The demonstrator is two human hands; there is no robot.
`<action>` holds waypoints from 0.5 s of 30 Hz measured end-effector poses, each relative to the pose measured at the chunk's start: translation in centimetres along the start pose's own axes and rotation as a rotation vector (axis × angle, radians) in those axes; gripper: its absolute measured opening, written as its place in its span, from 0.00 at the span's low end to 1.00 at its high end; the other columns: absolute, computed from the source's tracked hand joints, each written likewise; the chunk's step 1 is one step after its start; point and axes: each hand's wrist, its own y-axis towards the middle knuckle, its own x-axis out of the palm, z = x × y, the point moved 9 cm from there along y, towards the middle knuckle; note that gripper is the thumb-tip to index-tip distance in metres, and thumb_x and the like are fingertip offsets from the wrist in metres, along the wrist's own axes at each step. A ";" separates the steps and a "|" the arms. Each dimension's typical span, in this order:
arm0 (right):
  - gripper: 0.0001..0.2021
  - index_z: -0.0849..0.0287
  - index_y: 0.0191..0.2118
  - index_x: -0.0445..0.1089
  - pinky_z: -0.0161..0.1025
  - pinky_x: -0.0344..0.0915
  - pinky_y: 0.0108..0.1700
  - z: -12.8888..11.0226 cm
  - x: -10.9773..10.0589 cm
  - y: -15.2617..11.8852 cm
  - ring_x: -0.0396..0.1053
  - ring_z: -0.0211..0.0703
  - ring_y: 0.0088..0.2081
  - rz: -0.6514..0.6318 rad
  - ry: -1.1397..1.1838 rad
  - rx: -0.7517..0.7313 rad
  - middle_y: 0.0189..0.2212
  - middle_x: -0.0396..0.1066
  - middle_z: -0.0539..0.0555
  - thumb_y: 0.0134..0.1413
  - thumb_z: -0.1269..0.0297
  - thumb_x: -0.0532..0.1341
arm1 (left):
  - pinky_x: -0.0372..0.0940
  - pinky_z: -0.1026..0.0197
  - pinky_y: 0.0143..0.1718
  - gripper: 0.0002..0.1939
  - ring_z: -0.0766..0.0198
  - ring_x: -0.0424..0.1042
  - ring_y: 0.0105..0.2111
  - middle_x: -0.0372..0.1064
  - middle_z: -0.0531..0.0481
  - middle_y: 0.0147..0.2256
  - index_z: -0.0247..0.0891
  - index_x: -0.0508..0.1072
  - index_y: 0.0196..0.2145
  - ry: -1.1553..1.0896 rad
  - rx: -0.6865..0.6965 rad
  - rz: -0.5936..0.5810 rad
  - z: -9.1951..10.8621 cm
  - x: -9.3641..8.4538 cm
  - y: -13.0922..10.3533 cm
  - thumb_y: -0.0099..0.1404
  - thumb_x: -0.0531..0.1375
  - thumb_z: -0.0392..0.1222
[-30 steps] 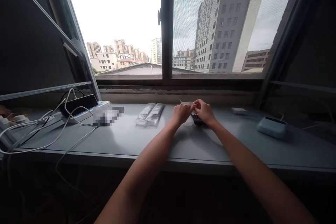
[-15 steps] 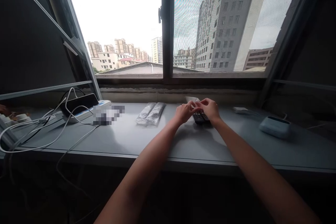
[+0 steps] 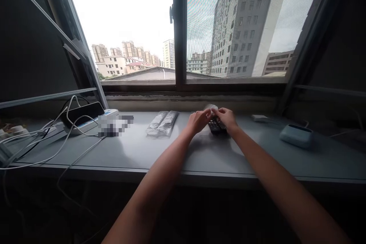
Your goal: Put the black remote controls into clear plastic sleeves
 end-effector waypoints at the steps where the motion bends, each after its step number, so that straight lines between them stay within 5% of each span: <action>1: 0.25 0.58 0.23 0.65 0.34 0.57 0.25 0.1 0.1 -0.1 0.60 0.34 0.20 -0.009 0.028 0.020 0.20 0.69 0.48 0.32 0.39 0.68 | 0.61 0.65 0.36 0.16 0.60 0.74 0.37 0.75 0.51 0.34 0.46 0.72 0.42 0.007 -0.005 -0.007 -0.1 0.1 0.0 0.70 0.49 0.54; 7: 0.20 0.60 0.32 0.74 0.32 0.60 0.23 0.5 1.0 0.0 0.69 0.38 0.27 -0.113 0.069 0.082 0.31 0.76 0.55 0.37 0.49 0.70 | 0.61 0.64 0.36 0.14 0.61 0.74 0.34 0.75 0.51 0.31 0.47 0.74 0.45 -0.027 -0.043 -0.014 -0.6 0.2 0.1 0.70 0.50 0.48; 15: 0.10 0.60 0.32 0.76 0.30 0.65 0.24 0.0 1.1 -0.2 0.73 0.42 0.34 -0.157 -0.046 0.061 0.33 0.77 0.56 0.46 0.58 0.67 | 0.61 0.66 0.32 0.17 0.68 0.70 0.22 0.72 0.54 0.23 0.40 0.76 0.33 -0.199 -0.006 -0.071 -1.1 1.4 0.5 0.69 0.50 0.46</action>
